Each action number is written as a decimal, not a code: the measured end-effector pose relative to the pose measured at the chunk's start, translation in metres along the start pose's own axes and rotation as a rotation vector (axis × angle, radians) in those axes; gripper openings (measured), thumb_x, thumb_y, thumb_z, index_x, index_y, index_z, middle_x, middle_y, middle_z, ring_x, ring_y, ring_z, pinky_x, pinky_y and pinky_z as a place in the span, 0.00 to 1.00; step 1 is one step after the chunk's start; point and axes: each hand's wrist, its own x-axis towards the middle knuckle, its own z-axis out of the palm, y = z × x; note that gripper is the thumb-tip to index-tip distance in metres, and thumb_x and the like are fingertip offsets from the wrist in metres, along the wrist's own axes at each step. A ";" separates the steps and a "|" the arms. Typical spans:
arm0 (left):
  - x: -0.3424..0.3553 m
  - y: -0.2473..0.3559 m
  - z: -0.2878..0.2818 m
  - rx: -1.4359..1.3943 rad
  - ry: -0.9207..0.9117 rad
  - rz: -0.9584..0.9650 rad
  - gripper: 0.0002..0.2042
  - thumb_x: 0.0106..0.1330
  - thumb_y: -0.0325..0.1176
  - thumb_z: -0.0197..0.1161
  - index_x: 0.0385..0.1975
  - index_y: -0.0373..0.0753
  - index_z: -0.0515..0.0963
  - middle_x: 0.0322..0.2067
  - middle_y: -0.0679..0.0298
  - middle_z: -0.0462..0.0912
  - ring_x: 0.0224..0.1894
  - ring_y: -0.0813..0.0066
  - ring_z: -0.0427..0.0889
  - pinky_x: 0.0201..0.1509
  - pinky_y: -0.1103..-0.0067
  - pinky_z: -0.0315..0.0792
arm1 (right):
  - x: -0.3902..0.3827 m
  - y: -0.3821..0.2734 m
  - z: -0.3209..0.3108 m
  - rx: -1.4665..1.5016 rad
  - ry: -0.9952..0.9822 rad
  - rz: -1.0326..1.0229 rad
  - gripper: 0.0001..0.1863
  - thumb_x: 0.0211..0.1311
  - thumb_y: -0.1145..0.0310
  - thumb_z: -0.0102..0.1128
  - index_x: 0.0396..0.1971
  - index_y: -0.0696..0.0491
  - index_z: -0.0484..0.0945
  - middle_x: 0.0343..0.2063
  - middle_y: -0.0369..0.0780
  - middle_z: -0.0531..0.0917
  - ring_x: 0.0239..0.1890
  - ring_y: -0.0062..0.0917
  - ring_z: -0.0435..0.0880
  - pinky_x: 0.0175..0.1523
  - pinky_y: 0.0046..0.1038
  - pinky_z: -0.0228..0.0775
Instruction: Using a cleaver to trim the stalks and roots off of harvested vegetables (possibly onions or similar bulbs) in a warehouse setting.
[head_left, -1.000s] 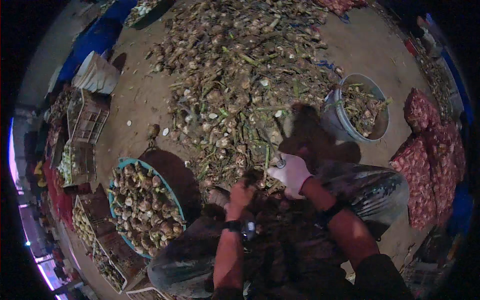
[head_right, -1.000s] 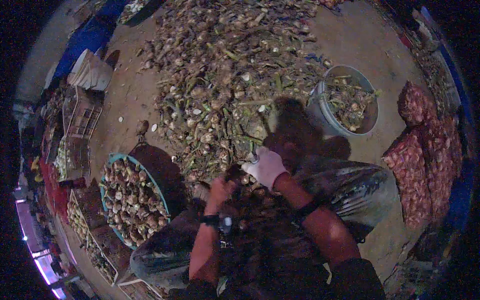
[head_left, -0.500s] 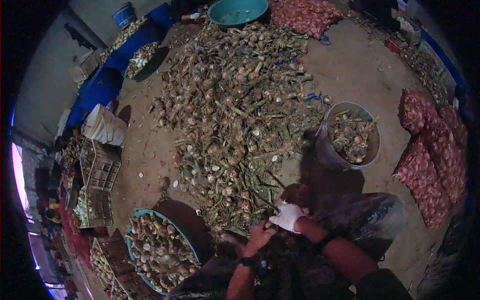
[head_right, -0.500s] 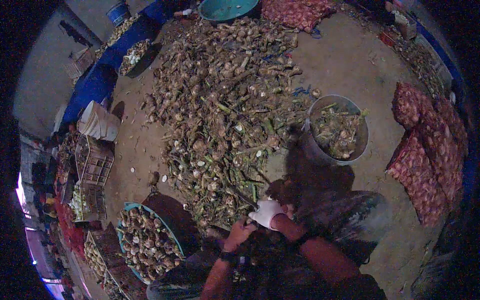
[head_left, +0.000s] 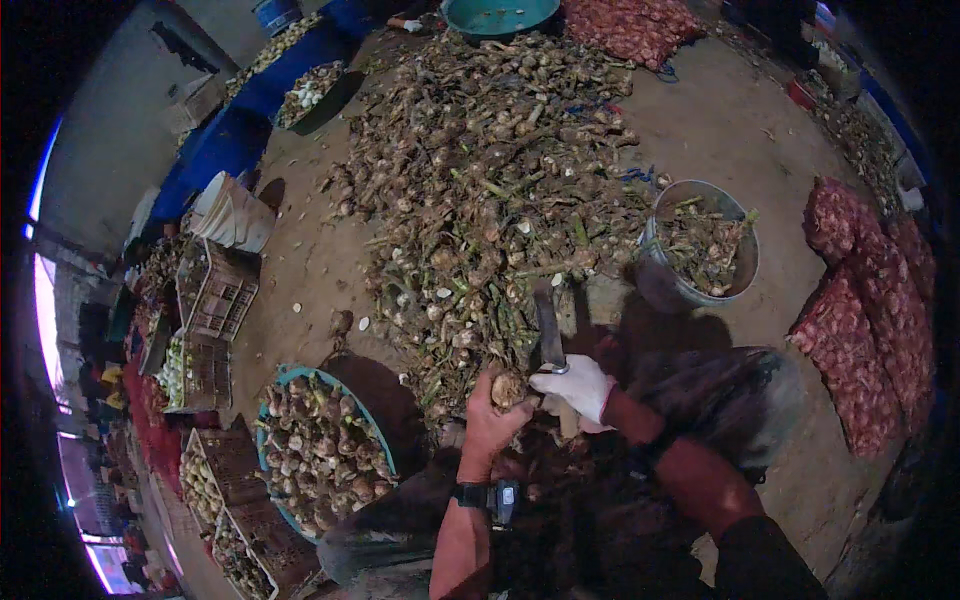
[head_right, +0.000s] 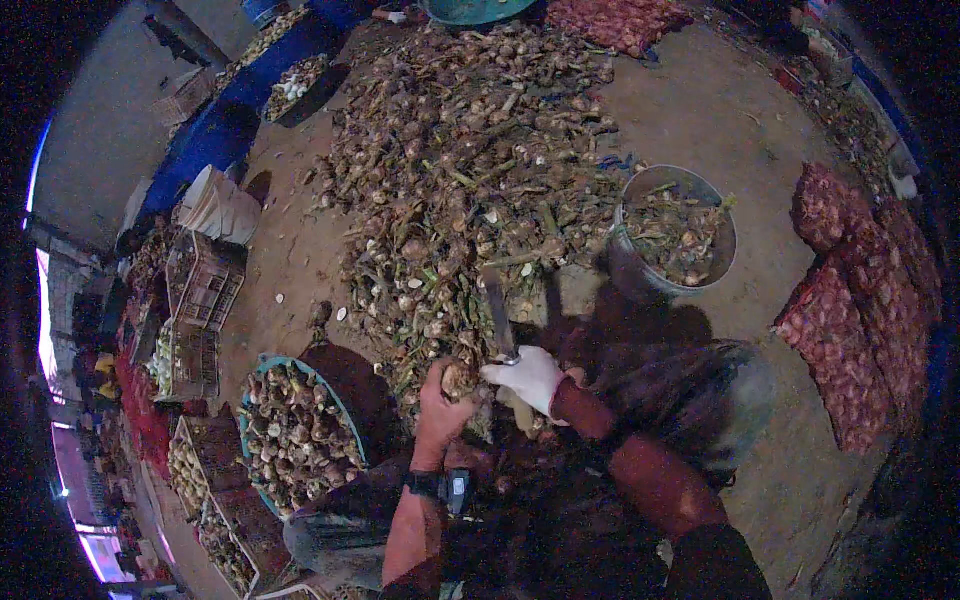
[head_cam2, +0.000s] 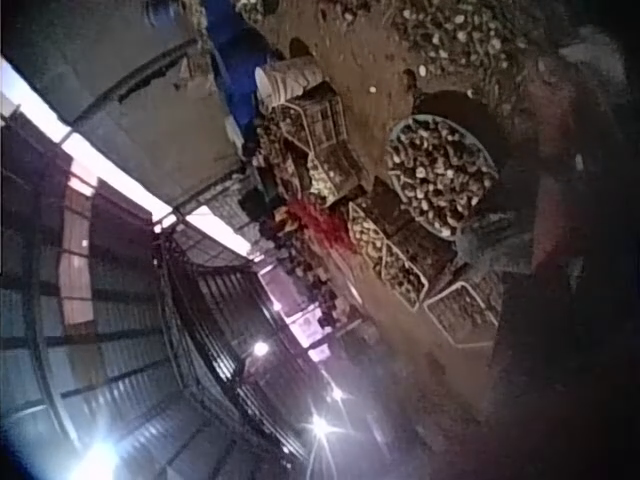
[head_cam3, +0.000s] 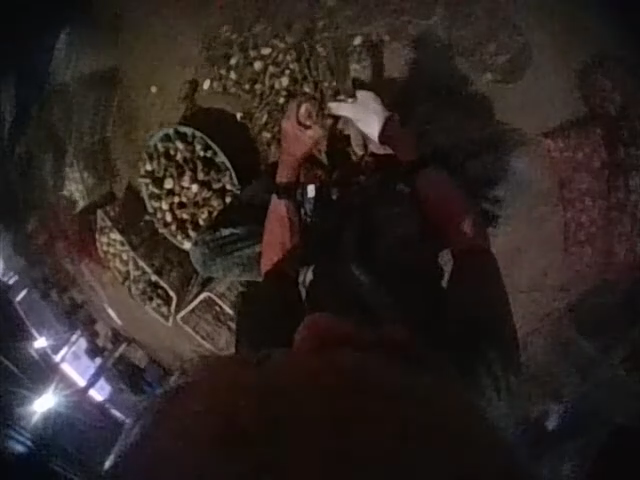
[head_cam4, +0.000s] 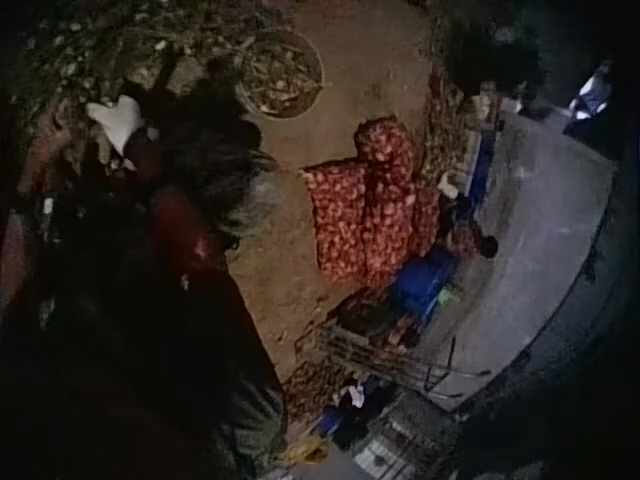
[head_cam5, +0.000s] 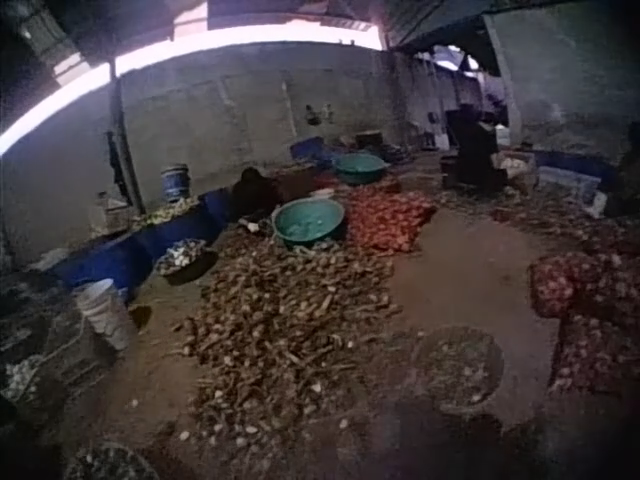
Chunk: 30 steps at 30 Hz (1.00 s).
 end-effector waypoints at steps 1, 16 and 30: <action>-0.002 0.002 -0.002 -0.091 0.042 -0.093 0.27 0.46 0.29 0.72 0.47 0.31 0.69 0.42 0.56 0.79 0.43 0.70 0.78 0.50 0.75 0.71 | -0.004 0.001 0.003 0.000 -0.006 -0.004 0.14 0.55 0.60 0.63 0.29 0.57 0.79 0.19 0.35 0.79 0.25 0.26 0.80 0.32 0.31 0.71; -0.015 -0.012 -0.010 0.308 0.076 0.000 0.28 0.49 0.35 0.71 0.49 0.37 0.67 0.28 0.54 0.80 0.32 0.64 0.80 0.35 0.70 0.73 | -0.032 -0.014 0.024 -1.094 -0.024 -0.312 0.08 0.50 0.67 0.56 0.31 0.52 0.76 0.32 0.44 0.78 0.37 0.39 0.80 0.40 0.40 0.72; -0.017 -0.036 -0.002 0.043 -0.047 -0.215 0.35 0.52 0.35 0.70 0.58 0.35 0.59 0.37 0.61 0.82 0.40 0.73 0.80 0.45 0.76 0.73 | -0.005 0.016 0.023 -1.095 0.021 -0.203 0.07 0.47 0.67 0.57 0.28 0.52 0.75 0.30 0.43 0.78 0.35 0.40 0.79 0.40 0.38 0.72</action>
